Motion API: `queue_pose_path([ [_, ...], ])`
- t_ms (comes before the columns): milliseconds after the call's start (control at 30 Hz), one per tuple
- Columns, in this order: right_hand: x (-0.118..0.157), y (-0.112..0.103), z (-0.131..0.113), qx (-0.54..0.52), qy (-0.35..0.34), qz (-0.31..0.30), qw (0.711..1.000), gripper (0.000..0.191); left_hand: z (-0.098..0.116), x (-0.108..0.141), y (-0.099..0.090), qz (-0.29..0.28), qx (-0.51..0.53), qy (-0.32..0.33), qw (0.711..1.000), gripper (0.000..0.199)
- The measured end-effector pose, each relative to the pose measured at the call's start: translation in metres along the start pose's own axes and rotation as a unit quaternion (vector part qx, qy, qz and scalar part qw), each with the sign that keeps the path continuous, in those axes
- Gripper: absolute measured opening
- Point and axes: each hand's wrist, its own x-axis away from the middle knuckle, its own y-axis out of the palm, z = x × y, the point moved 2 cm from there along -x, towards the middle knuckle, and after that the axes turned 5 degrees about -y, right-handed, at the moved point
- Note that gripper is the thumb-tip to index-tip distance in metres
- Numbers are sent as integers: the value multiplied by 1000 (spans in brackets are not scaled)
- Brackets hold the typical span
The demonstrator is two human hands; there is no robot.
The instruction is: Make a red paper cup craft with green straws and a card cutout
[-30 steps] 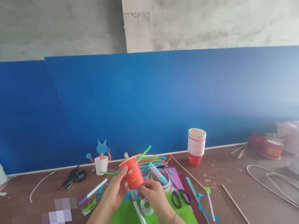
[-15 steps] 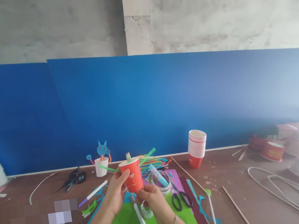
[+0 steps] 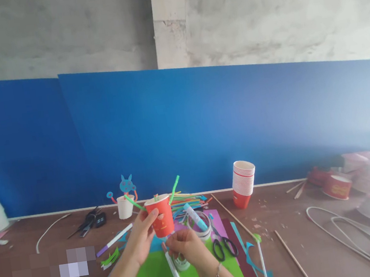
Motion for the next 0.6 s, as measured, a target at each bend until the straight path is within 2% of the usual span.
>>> queue_pose_path([
  [200, 2, 2, -2, -46, -42, 55, 997, 30, -2, 2, 5, -53, -10, 0, 999, 52],
  [300, 2, 1, -2, -18, -23, 22, 999, 34, 0, 0, 4, -42, -17, -1, 999, 55],
  [400, -1, -3, -2, 26, -19, 2, 999, 38, 6, -5, -5, -26, -29, 15, 999, 56],
  [500, -4, -13, -7, 117, -54, 23, 991, 36, 13, -16, -22, -10, -67, 39, 997, 55],
  [567, -2, -20, -11, 241, -89, 46, 965, 30, 15, -25, -38, 36, -121, 45, 991, 54],
  [600, 0, -22, -13, 316, -100, 46, 942, 28, 14, -29, -47, 67, -145, 46, 986, 55],
])
